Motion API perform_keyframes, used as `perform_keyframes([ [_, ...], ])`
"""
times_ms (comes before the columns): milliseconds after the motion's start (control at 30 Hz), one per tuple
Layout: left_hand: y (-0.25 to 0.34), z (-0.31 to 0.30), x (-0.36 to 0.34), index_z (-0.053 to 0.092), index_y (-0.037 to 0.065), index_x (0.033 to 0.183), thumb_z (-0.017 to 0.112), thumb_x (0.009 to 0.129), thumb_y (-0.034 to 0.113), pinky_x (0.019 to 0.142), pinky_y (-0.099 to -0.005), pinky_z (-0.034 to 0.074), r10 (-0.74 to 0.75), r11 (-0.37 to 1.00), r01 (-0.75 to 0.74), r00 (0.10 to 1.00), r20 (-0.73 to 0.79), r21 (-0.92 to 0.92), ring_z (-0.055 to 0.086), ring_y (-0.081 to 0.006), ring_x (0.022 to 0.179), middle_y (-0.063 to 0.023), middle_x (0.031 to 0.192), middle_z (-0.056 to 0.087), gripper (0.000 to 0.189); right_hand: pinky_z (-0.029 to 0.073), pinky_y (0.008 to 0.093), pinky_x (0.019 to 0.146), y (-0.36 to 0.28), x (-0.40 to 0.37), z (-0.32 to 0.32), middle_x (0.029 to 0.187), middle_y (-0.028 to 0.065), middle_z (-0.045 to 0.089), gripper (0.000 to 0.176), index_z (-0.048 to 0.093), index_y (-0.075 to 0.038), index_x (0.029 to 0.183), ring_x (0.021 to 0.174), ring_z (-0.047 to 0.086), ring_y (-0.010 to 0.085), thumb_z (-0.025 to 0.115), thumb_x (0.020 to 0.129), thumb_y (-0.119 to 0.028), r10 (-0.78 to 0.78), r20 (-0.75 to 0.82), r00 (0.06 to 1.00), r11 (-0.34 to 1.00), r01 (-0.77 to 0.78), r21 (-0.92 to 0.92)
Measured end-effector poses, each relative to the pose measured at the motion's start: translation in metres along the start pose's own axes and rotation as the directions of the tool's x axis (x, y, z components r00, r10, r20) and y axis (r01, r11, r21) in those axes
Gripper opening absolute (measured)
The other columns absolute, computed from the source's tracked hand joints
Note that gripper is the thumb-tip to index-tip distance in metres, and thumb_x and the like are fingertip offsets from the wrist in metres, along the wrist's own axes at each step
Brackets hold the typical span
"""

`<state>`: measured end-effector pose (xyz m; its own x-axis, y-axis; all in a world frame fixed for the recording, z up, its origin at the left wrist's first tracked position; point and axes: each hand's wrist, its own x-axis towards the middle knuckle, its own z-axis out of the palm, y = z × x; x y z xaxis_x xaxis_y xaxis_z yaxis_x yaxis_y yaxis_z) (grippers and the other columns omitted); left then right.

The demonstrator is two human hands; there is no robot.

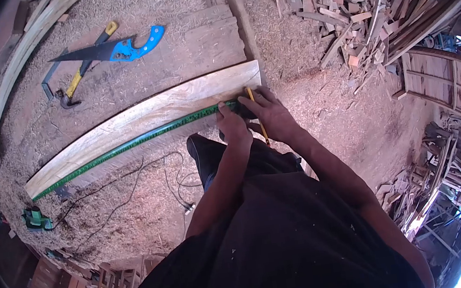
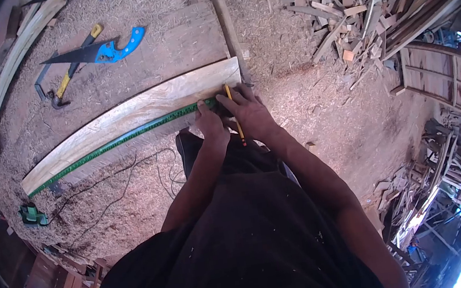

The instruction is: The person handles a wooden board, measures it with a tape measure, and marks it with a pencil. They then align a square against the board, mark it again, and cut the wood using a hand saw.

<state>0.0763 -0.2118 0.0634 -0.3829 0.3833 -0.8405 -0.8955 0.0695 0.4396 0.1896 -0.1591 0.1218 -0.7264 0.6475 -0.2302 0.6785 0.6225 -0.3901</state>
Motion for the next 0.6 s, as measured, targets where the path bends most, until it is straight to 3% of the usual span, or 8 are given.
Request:
perform_keyframes([
  [233, 0.045, -0.068, -0.064, 0.055, 0.005, 0.138, 0.055, 0.114, 0.041, 0.091, -0.0473, 0.064, -0.221, 0.961, 0.198, 0.97, 0.103, 0.193, 0.073, -0.031, 0.108, -0.016, 0.119, 0.067, 0.043, 0.052, 0.0488, 0.11, -0.011, 0.001, -0.035, 0.13, 0.0218, 0.07, 0.069, 0.065, -0.016, 0.146, 0.123, 0.067, 0.0416, 0.088, 0.086, -0.041, -0.118, 0.248, 0.962, 0.941, 0.028, 0.337],
  [300, 0.088, -0.106, -0.071, 0.055, 0.008, 0.138, 0.061, 0.112, 0.04, 0.102, -0.0541, 0.062, -0.229, 0.972, 0.234, 0.956, 0.182, -0.009, 0.068, -0.0351, 0.122, -0.0174, 0.131, 0.064, 0.042, 0.054, 0.0486, 0.104, -0.021, -0.003, -0.05, 0.123, 0.0209, 0.071, 0.063, 0.069, -0.017, 0.142, 0.116, 0.069, 0.0408, 0.088, 0.086, -0.04, -0.182, 0.299, 0.937, 0.889, 0.027, 0.457],
  [367, 0.165, -0.129, -0.077, 0.056, 0.008, 0.138, 0.057, 0.113, 0.038, 0.115, -0.0569, 0.054, -0.087, 0.988, 0.092, 0.995, 0.049, -0.124, 0.061, -0.0388, 0.133, -0.0189, 0.141, 0.062, 0.039, 0.054, 0.0489, 0.104, -0.026, -0.004, -0.064, 0.123, 0.0198, 0.072, 0.057, 0.072, -0.012, 0.134, 0.117, 0.069, 0.0404, 0.087, 0.086, -0.04, -0.178, 0.341, 0.923, 0.852, -0.029, 0.523],
  [433, 0.226, -0.227, -0.011, 0.058, 0.003, 0.135, 0.046, 0.117, 0.034, 0.124, -0.0539, 0.045, 0.086, 0.954, -0.06, 0.993, 0.076, -0.293, 0.058, -0.037, 0.138, -0.0214, 0.146, 0.061, 0.038, 0.054, 0.0488, 0.104, -0.032, -0.009, -0.065, 0.123, 0.0193, 0.072, 0.055, 0.073, -0.01, 0.13, 0.117, 0.068, 0.04, 0.086, 0.086, -0.04, -0.201, 0.346, 0.916, 0.811, -0.042, 0.584],
  [467, 0.261, -0.28, 0.014, 0.066, 0.003, 0.126, 0.047, 0.117, 0.029, 0.111, -0.049, 0.056, 0.266, 0.941, -0.197, 0.933, 0.242, -0.276, 0.069, -0.0336, 0.12, -0.0165, 0.126, 0.073, 0.034, 0.054, 0.0485, 0.103, -0.033, -0.008, -0.059, 0.122, 0.0193, 0.073, 0.055, 0.073, -0.01, 0.13, 0.117, 0.069, 0.0399, 0.086, 0.086, -0.041, -0.222, 0.324, 0.92, 0.795, -0.022, 0.607],
  [500, 0.304, -0.276, 0.007, 0.066, 0.004, 0.126, 0.047, 0.117, 0.028, 0.11, -0.0487, 0.056, 0.285, 0.919, -0.268, 0.959, 0.015, -0.29, 0.069, -0.0335, 0.118, -0.0156, 0.123, 0.073, 0.032, 0.054, 0.0481, 0.103, -0.033, -0.004, -0.051, 0.121, 0.0193, 0.073, 0.056, 0.074, -0.01, 0.13, 0.118, 0.069, 0.0397, 0.086, 0.087, -0.042, -0.243, 0.302, 0.922, 0.782, 0.002, 0.624],
  [533, 0.336, -0.302, 0.022, 0.061, 0.004, 0.128, 0.05, 0.116, 0.028, 0.111, -0.0501, 0.056, 0.412, 0.889, -0.36, 0.898, 0.156, -0.283, 0.069, -0.0343, 0.116, -0.0129, 0.117, 0.071, 0.029, 0.054, 0.0466, 0.102, -0.035, 0.002, -0.044, 0.12, 0.0184, 0.073, 0.053, 0.074, -0.011, 0.131, 0.115, 0.069, 0.0373, 0.086, 0.088, -0.04, -0.246, 0.286, 0.926, 0.79, 0.021, 0.612],
  [600, 0.395, -0.282, 0.014, 0.061, 0.005, 0.128, 0.051, 0.117, 0.028, 0.105, -0.0499, 0.058, 0.472, 0.819, -0.491, 0.871, -0.137, -0.298, 0.069, -0.0301, 0.11, -0.0101, 0.109, 0.069, 0.028, 0.055, 0.0435, 0.099, -0.042, 0.015, -0.023, 0.116, 0.0167, 0.073, 0.049, 0.076, -0.013, 0.131, 0.111, 0.071, 0.0326, 0.088, 0.09, -0.038, -0.25, 0.253, 0.935, 0.807, 0.056, 0.588],
])
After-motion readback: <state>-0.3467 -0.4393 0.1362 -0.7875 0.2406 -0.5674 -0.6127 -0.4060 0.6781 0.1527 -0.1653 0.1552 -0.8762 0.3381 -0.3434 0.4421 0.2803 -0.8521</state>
